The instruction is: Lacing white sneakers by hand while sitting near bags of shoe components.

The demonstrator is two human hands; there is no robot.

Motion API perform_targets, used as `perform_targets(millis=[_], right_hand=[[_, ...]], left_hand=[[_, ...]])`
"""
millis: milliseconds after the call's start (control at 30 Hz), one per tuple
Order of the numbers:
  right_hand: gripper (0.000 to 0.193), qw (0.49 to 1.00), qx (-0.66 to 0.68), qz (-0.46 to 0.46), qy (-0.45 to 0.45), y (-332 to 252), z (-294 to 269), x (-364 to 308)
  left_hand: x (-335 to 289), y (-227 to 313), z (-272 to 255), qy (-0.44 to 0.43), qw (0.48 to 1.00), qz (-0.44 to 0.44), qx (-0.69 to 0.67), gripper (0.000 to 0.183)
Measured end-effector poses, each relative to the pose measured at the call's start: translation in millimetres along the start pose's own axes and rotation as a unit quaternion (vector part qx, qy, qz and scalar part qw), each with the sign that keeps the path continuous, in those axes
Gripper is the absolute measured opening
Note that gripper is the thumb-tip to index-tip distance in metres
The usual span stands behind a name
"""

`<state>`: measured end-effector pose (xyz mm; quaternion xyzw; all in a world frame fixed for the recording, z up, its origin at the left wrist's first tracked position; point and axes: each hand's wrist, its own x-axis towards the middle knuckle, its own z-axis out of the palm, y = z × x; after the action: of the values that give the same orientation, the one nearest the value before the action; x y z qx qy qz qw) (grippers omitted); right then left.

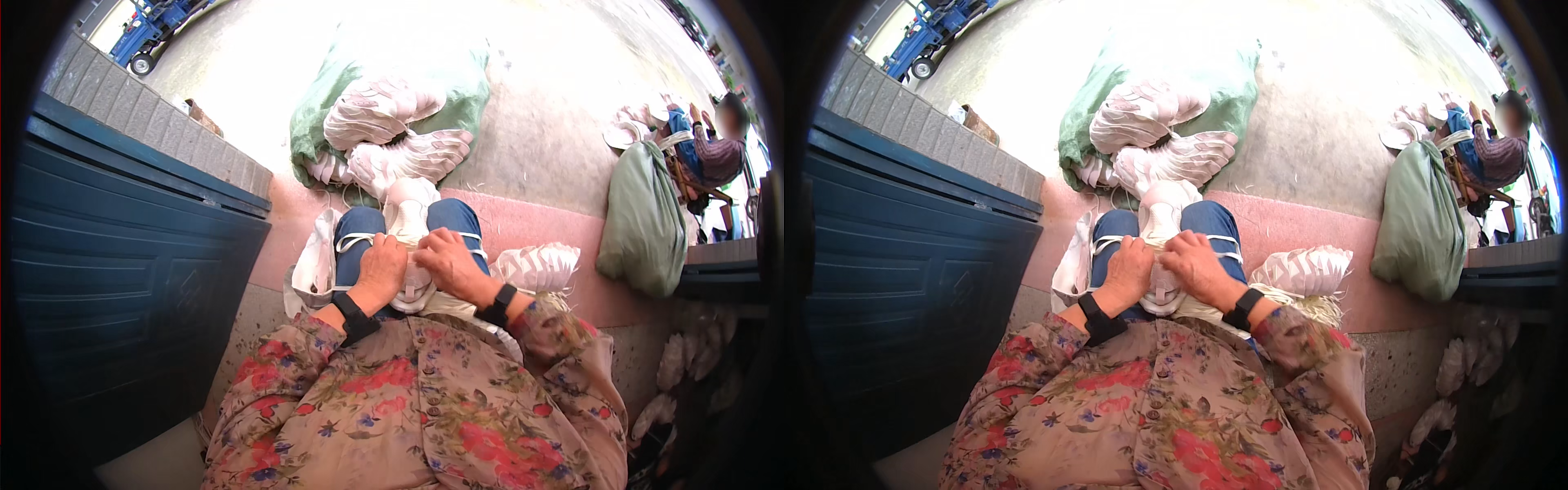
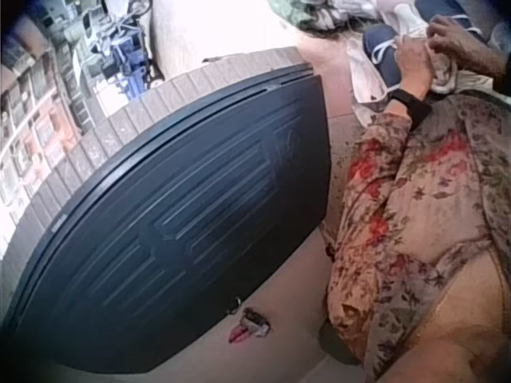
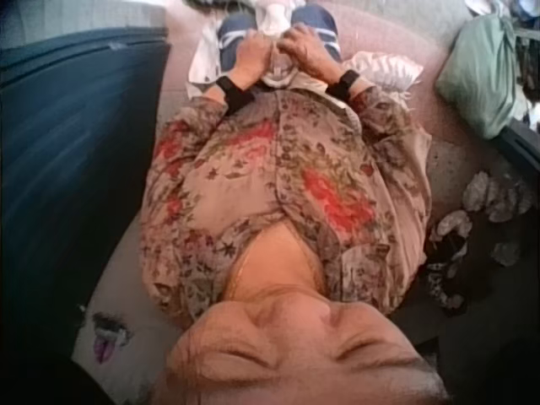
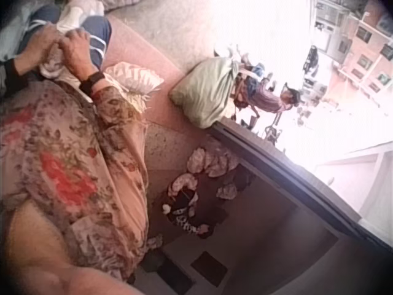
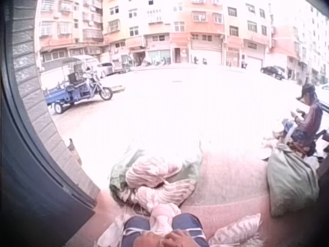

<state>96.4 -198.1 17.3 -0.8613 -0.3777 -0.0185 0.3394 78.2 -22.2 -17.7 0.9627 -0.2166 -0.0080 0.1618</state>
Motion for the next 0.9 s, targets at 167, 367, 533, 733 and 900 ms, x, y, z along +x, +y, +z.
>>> perform_targets(millis=[167,367,533,733,900], right_hand=[[0.013,0.904,0.406,0.122,0.060,-31.0,-27.0,-2.3],[0.018,0.893,0.340,0.282,0.085,6.6,10.4,-4.3],[0.025,0.949,0.165,0.266,0.046,21.6,42.3,-24.7],[0.028,0.956,0.097,0.273,0.035,16.7,44.6,-28.1],[0.031,0.959,0.092,0.264,0.054,15.5,42.9,-29.0]], left_hand=[[0.9,3.8,-4.1,0.037,0.998,-0.022,-0.042,0.011],[1.0,-0.4,0.6,0.008,1.000,-0.007,0.010,0.006],[3.9,-14.3,20.4,0.008,0.991,-0.005,-0.135,0.009],[11.3,-24.5,23.9,-0.028,0.946,-0.061,-0.317,0.013],[5.0,-6.6,14.8,0.020,0.977,-0.017,-0.210,0.009]])
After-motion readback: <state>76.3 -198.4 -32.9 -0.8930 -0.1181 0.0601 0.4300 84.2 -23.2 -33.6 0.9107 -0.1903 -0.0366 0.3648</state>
